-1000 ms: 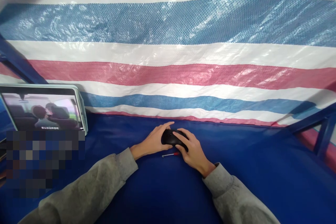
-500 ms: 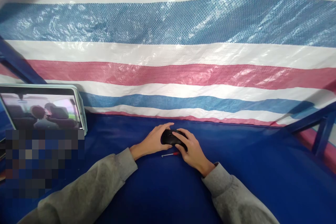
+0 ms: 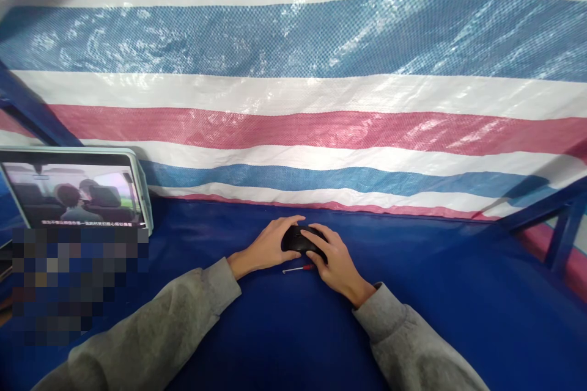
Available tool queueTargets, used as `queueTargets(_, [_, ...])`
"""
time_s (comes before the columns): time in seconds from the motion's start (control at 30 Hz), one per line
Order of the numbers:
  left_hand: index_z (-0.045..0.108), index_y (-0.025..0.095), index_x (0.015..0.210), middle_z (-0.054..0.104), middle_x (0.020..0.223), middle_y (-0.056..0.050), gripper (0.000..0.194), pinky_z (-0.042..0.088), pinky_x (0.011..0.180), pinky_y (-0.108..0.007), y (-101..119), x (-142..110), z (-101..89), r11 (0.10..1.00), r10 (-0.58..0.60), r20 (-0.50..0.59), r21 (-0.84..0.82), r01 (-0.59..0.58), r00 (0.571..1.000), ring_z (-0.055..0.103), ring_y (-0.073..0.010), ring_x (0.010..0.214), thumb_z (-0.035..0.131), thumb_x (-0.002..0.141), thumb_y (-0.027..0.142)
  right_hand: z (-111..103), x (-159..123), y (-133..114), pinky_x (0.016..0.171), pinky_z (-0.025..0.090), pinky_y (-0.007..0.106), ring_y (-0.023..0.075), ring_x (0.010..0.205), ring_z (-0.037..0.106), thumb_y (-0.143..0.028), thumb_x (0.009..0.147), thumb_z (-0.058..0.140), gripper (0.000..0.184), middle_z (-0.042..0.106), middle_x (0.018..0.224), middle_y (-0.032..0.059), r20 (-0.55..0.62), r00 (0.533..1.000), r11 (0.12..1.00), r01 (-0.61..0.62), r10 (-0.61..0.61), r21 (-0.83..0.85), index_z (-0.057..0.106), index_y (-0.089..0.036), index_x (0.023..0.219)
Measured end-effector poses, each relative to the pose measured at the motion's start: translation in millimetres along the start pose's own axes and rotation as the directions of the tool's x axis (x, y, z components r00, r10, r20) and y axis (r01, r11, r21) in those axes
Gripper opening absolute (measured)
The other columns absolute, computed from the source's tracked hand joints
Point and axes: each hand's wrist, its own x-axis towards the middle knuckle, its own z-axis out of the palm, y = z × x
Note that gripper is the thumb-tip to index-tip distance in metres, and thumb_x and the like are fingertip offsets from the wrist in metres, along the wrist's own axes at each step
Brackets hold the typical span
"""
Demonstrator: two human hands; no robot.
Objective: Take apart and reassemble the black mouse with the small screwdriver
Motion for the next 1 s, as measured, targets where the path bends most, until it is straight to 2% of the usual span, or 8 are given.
queueTargets(0.3, [0.04, 0.027, 0.141, 0.049, 0.143, -0.006, 0.073, 0.035, 0.11, -0.044, 4.4, -0.6, -2.9, 1.0, 0.009, 0.006, 0.016, -0.009, 1.0, 0.047, -0.0286, 0.129, 0.075, 0.077, 0.032, -0.9, 2.8, -2.4, 0.1, 0.049, 0.047, 0.0268, 0.12, 0.057, -0.037, 0.095, 0.05, 0.038, 0.059, 0.132, 0.0101, 0.011, 1.0, 1.0, -0.007, 0.007, 0.01, 0.062, -0.027, 0.129])
queueTargets(0.63, [0.041, 0.028, 0.14, 0.051, 0.142, -0.006, 0.07, 0.034, 0.111, -0.045, 3.2, -1.2, -1.1, 0.998, 0.02, -0.03, 0.067, -0.018, 0.999, 0.047, -0.0279, 0.129, 0.074, 0.079, 0.033, -0.7, 1.7, -1.3, 0.103, 0.047, 0.048, 0.0271, 0.122, 0.056, -0.036, 0.093, 0.053, 0.044, 0.058, 0.135, 0.0096, -0.003, 0.999, 0.998, -0.047, 0.048, 0.038, 0.054, -0.027, 0.136])
queueTargets(0.73, [0.042, 0.028, 0.139, 0.055, 0.138, -0.005, 0.063, 0.035, 0.11, -0.045, 4.9, -2.5, -1.9, 0.996, -0.027, -0.075, 0.08, 0.033, 0.997, 0.05, -0.0282, 0.127, 0.068, 0.084, 0.042, -2.9, 2.6, -1.1, 0.103, 0.047, 0.047, 0.0269, 0.124, 0.055, -0.033, 0.091, 0.053, 0.047, 0.056, 0.136, 0.0102, -0.03, 0.997, 0.995, -0.066, 0.069, 0.08, 0.052, -0.025, 0.138])
queueTargets(0.9, [0.046, 0.026, 0.137, 0.069, 0.115, -0.003, 0.052, 0.037, 0.108, -0.043, 4.7, -2.4, -2.4, 0.994, -0.088, -0.147, 0.056, 0.097, 0.985, 0.057, -0.0258, 0.118, 0.058, 0.092, 0.048, -5.2, 4.0, -2.8, 0.103, 0.048, 0.045, 0.0259, 0.12, 0.059, -0.031, 0.091, 0.052, 0.044, 0.06, 0.131, 0.0104, -0.097, 0.991, 0.991, -0.085, 0.095, 0.103, 0.054, -0.024, 0.134])
queueTargets(1.0, [0.051, 0.026, 0.133, 0.067, 0.12, -0.003, 0.044, 0.039, 0.108, -0.041, 4.3, -1.7, -2.9, 0.993, -0.093, -0.171, 0.051, 0.103, 0.981, 0.059, -0.0238, 0.115, 0.051, 0.096, 0.05, -4.7, 4.3, -5.0, 0.1, 0.05, 0.045, 0.0255, 0.115, 0.063, -0.035, 0.093, 0.051, 0.04, 0.066, 0.126, 0.0097, -0.142, 0.976, 0.983, -0.152, 0.165, 0.104, 0.057, -0.023, 0.13])
